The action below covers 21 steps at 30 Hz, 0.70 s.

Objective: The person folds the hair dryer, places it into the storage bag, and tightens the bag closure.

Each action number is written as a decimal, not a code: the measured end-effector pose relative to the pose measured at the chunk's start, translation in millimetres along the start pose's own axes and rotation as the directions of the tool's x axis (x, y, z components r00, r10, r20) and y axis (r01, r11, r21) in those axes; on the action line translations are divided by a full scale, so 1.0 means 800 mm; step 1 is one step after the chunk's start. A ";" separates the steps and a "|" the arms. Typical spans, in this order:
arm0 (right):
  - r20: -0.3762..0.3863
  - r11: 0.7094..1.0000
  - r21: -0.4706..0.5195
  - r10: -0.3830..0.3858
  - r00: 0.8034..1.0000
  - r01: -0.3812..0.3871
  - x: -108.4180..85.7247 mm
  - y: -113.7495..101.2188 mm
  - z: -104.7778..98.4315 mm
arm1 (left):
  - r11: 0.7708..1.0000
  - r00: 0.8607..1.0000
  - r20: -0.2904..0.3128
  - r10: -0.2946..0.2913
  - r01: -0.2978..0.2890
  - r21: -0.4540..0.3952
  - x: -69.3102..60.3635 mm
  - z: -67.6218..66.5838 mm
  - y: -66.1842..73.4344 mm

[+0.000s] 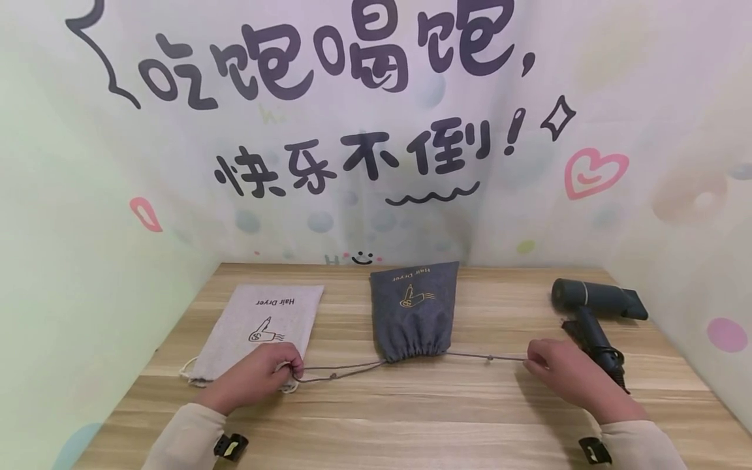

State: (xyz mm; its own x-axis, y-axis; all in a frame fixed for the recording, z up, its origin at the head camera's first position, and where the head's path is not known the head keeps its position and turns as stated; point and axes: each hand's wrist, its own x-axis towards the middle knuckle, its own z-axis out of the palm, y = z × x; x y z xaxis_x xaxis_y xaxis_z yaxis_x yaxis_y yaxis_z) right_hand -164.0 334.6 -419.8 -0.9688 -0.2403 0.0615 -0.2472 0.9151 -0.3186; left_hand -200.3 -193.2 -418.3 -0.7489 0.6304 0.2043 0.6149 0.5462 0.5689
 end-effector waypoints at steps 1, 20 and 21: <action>0.001 1.000 0.000 0.001 1.000 -0.001 0.000 0.000 0.000 | 1.000 1.000 -0.003 -0.002 0.002 0.007 0.000 0.001 0.000; 0.001 1.000 -0.007 0.013 1.000 -0.013 -0.001 0.000 0.003 | 0.997 0.998 -0.066 0.015 -0.020 -0.077 0.005 0.018 0.005; 0.001 1.000 -0.009 0.015 1.000 -0.015 -0.001 0.000 0.003 | 0.998 0.997 -0.077 0.011 -0.015 -0.061 0.006 0.020 0.005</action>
State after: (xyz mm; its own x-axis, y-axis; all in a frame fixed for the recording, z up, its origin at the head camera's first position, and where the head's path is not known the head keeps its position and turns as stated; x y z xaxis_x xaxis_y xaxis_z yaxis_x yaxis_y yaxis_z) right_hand -163.0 333.8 -422.2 -0.9723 -0.2270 0.0554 -0.2329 0.9215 -0.3109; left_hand -197.5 -179.0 -427.4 -0.7592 0.5918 0.2709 0.6100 0.5018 0.6133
